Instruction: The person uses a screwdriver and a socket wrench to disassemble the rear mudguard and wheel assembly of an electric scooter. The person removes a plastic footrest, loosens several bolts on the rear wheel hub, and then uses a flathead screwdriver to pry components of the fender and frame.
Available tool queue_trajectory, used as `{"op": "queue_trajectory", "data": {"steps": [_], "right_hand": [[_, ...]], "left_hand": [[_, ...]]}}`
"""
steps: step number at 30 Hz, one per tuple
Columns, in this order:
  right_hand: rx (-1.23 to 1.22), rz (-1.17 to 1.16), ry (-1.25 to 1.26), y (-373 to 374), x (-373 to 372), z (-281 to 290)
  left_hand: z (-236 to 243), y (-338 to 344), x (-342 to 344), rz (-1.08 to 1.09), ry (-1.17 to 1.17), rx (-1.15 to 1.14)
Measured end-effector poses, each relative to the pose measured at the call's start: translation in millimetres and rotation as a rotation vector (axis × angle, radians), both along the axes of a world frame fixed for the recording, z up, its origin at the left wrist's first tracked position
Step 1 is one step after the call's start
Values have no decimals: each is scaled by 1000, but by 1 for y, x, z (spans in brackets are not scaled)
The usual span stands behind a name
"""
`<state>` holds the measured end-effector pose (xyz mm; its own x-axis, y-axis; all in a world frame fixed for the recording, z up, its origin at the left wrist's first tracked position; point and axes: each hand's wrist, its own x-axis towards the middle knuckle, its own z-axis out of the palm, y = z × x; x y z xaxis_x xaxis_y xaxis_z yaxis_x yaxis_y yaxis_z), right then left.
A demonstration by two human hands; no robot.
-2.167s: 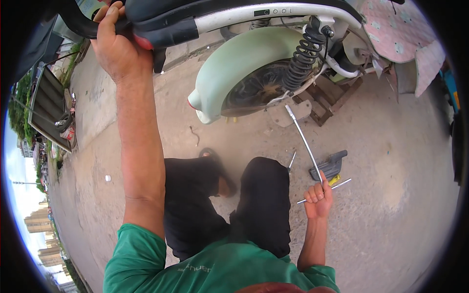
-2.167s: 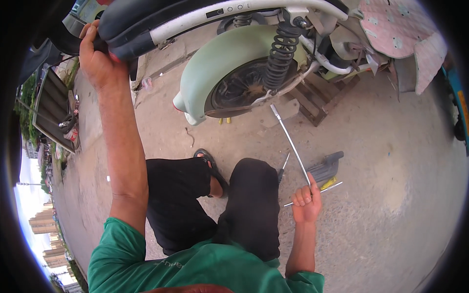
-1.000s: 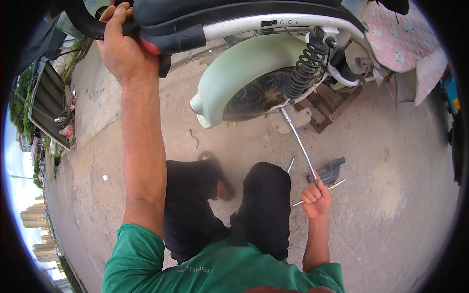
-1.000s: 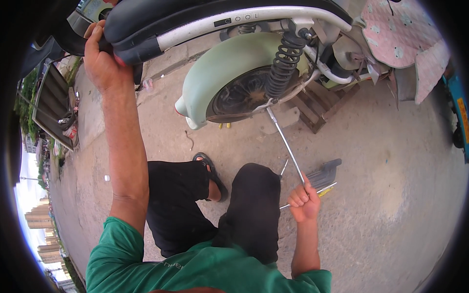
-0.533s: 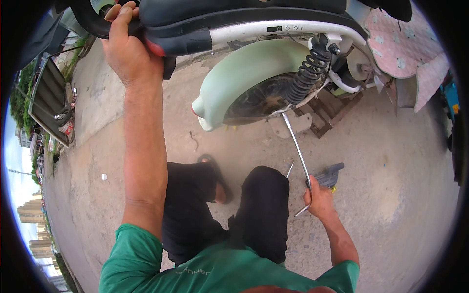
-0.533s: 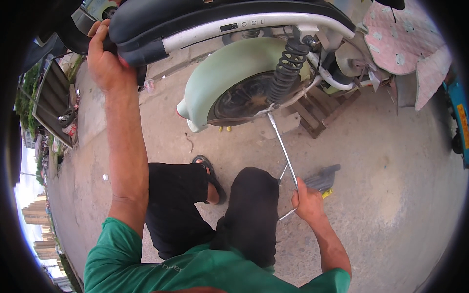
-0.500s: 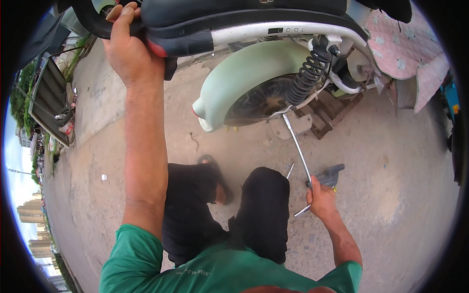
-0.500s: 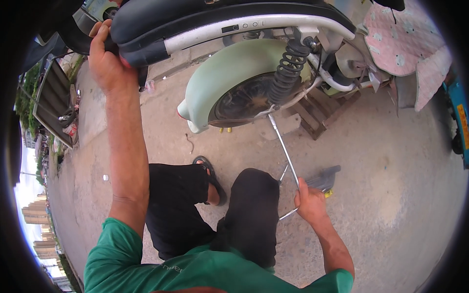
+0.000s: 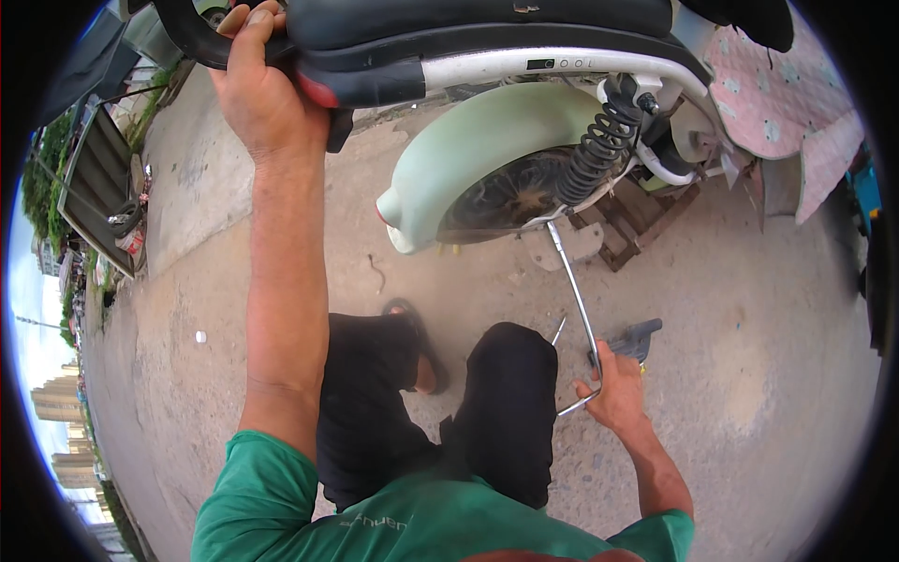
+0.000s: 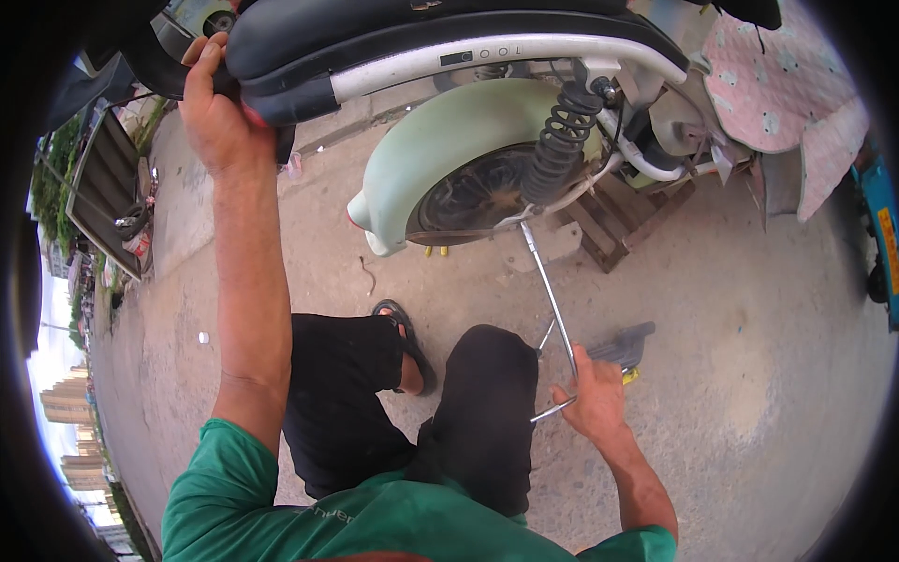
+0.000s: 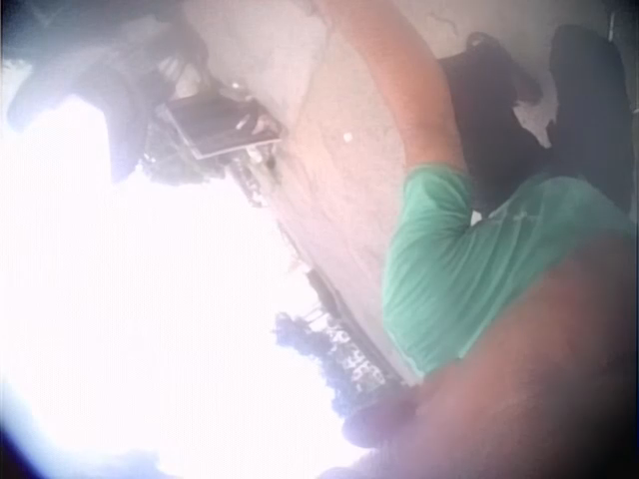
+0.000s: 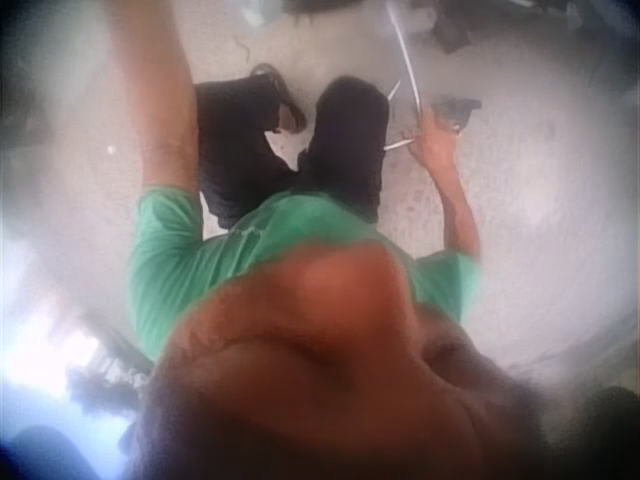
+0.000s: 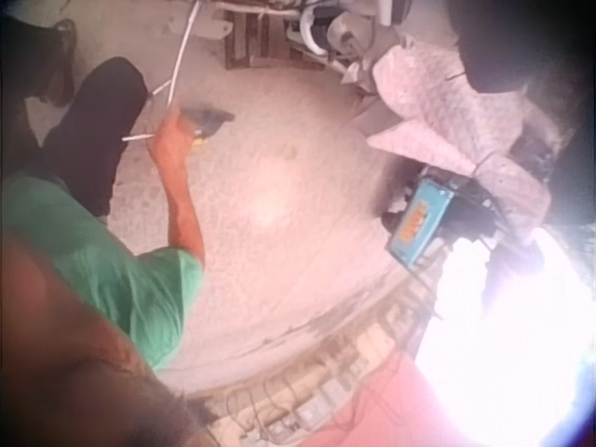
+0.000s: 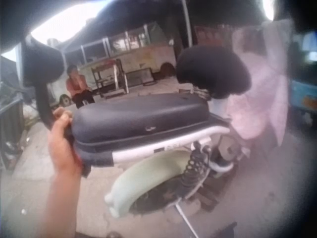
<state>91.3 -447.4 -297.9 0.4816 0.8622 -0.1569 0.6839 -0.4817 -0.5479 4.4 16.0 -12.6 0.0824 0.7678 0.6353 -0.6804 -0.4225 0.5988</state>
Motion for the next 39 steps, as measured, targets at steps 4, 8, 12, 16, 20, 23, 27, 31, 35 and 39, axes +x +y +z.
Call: {"op": "queue_trajectory", "data": {"steps": [4, 8, 12, 16, 20, 23, 27, 31, 35, 39], "right_hand": [[149, -6, -344, -3, -2, 6], [112, -365, -290, -10, -10, 1], [255, -785, -48, -18, -17, -16], [424, -830, 413, -19, -29, -34], [616, -903, 965, -38, -27, -47], [760, -925, 1253, -46, -25, -44], [824, -930, 1375, -43, -22, -33], [777, -916, 1397, -47, -17, -51], [674, -799, 1095, -39, -29, -51], [598, -665, 471, -35, -34, -54]], "left_hand": [[0, 6, -2, 3, -7, 10], [1, 1, -4, -5, -14, 19], [0, 1, -2, 1, -26, 6], [1, 4, -7, -12, 33, 24], [7, -16, -1, -82, -25, -55], [11, -17, 1, -98, -32, -45], [10, -16, -4, -99, -29, -48], [12, -36, 0, -82, -46, -52], [5, -12, -7, -170, -3, 6], [5, -13, -8, -190, -40, -58]]}}
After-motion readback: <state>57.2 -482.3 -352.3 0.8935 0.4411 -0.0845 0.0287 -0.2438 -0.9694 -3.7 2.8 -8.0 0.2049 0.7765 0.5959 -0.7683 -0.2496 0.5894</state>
